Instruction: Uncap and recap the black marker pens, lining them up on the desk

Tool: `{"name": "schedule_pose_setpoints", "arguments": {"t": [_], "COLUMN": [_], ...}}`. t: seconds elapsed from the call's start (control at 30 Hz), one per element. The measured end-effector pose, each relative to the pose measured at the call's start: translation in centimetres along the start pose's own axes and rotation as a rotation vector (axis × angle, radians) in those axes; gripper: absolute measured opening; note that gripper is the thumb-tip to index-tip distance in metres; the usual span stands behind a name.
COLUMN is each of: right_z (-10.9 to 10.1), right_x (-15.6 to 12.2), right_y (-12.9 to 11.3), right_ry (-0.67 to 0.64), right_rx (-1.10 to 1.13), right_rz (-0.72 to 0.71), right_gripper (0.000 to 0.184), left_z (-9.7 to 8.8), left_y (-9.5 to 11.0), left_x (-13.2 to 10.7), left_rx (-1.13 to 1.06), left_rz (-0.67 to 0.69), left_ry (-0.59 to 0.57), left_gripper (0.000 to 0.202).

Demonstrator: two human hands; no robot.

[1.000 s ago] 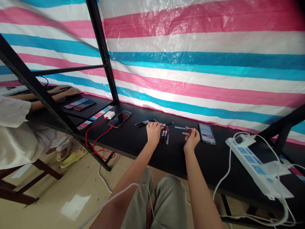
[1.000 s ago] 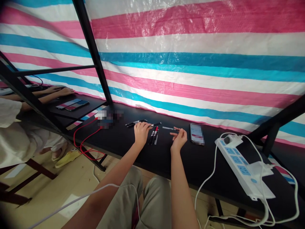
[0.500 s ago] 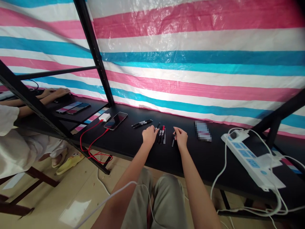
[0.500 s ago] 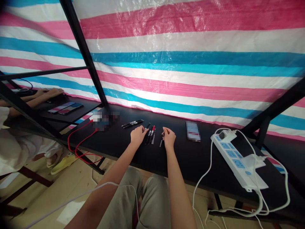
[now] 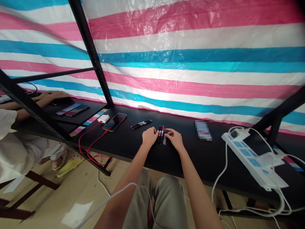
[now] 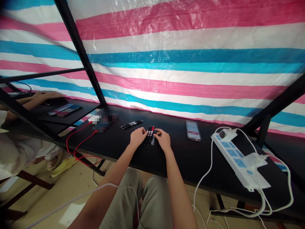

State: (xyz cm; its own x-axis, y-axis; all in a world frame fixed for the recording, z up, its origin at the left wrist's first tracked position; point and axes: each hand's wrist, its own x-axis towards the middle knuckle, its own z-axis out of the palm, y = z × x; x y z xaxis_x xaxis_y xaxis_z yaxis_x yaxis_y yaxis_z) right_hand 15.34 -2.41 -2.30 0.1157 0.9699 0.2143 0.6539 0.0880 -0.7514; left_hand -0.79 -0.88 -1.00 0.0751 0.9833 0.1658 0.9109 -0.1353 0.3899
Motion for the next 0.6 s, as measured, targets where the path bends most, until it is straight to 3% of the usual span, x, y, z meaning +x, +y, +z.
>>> {"name": "schedule_pose_setpoints", "arguments": {"t": [0.6], "right_z": [0.0], "right_x": [-0.28], "right_y": [-0.46], "right_ry": [-0.012], "right_rx": [-0.077], "right_rz": [0.013], "right_gripper": [0.029], "left_z": [0.43], "left_y": [-0.31], "left_x": [0.1], "left_rx": [0.02], "left_rz": [0.059], "left_ry": [0.025], "left_gripper": [0.024]}}
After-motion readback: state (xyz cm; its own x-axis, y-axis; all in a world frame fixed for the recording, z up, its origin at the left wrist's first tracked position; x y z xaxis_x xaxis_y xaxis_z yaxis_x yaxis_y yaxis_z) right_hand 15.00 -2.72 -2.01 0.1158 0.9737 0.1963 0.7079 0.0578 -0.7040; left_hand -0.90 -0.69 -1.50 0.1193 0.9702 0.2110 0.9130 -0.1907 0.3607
